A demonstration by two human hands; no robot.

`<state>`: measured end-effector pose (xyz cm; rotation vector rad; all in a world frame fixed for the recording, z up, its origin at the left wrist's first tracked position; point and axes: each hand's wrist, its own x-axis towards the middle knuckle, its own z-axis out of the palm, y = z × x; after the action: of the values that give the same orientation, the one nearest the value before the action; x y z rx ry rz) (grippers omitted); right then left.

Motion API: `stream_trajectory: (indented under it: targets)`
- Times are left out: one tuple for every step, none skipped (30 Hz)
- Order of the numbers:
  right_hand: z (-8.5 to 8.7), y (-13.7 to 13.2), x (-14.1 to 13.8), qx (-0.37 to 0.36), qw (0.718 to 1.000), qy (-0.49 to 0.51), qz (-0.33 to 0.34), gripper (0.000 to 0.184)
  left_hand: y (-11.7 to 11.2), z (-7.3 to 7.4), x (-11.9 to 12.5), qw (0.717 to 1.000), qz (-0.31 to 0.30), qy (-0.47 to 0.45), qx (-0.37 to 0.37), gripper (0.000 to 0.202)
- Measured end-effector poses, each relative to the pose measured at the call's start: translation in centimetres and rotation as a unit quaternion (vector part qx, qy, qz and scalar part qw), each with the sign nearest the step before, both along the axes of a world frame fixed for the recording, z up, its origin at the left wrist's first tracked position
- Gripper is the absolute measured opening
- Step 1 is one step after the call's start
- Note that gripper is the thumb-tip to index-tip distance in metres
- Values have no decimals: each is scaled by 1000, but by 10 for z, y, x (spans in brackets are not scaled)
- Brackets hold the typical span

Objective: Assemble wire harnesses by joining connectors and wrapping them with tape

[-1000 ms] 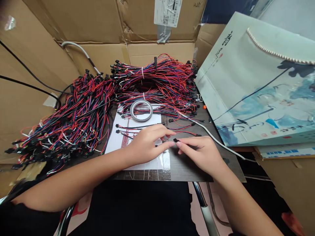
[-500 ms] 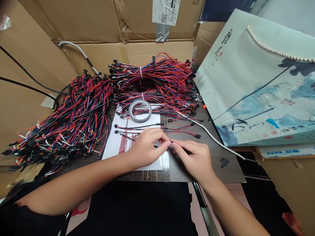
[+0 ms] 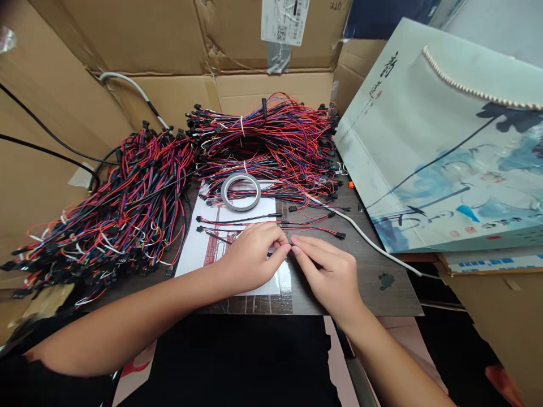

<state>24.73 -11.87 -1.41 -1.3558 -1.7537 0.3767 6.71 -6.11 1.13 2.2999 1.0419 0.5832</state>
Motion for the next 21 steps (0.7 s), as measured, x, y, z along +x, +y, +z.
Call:
stream_trajectory:
  targets:
    - [0, 0, -1, -3, 1000, -1, 1, 22, 0, -1, 0, 1000, 1, 0, -5, 18]
    - [0, 0, -2, -7, 1000, -6, 4, 20, 1, -2, 0, 1000, 1, 0, -6, 18]
    - [0, 1, -1, -11, 1000, -14, 4, 17, 2, -3, 0, 1000, 0, -2, -7, 18]
    - [1, 1, 1, -14, 1000, -25, -2, 15, 3, -4, -1, 1000, 0, -4, -7, 18]
    - [0, 2, 6, -13, 999, -36, -18, 13, 5, -6, -2, 1000, 2, -8, -9, 18]
    - [0, 2, 12, -8, 998, -47, -43, 13, 7, -8, -3, 1000, 7, -15, -13, 17]
    - [-1, 3, 21, 3, 995, -61, -75, 12, 10, -9, -5, 999, 14, -23, -18, 17]
    - [-3, 4, 31, 14, 991, -76, -107, 12, 12, -11, -7, 999, 22, -31, -24, 18]
    - [-5, 6, 43, 29, 986, -98, -131, 13, 14, -12, -9, 999, 26, -37, -28, 19]
    - [-7, 8, 55, 47, 981, -133, -136, 21, 15, -13, -10, 999, 25, -39, -28, 21]
    - [-10, 10, 67, 46, 976, -167, -136, 35, 17, -13, -11, 999, 20, -36, -23, 21]
    - [-14, 12, 78, 31, 971, -201, -125, 46, 17, -12, -12, 999, 10, -28, -12, 21]
    - [-17, 15, 87, 16, 966, -231, -111, 52, 17, -11, -12, 1000, 0, -17, 3, 21]
    - [-21, 17, 95, -1, 965, -246, -96, 56, 17, -10, -11, 1000, -9, -2, 19, 21]
    - [-24, 19, 100, -17, 965, -250, -83, 57, 17, -8, -10, 999, -19, 16, 34, 22]
    - [-26, 21, 103, -28, 965, -249, -74, 57, 17, -7, -7, 998, -27, 35, 48, 22]
    - [-28, 23, 105, -33, 967, -241, -68, 56, 17, -5, -4, 996, -36, 54, 62, 23]
    - [-29, 23, 105, -33, 970, -232, -65, 55, 17, -3, -1, 993, -45, 72, 77, 24]
    - [-30, 24, 104, -29, 973, -221, -62, 55, 17, -2, 4, 990, -53, 88, 95, 25]
    - [-29, 24, 102, -24, 976, -209, -57, 56, 18, -2, 10, 986, -60, 101, 117, 26]
    - [-29, 23, 100, -19, 980, -194, -49, 58, 19, -2, 17, 981, -65, 111, 142, 27]
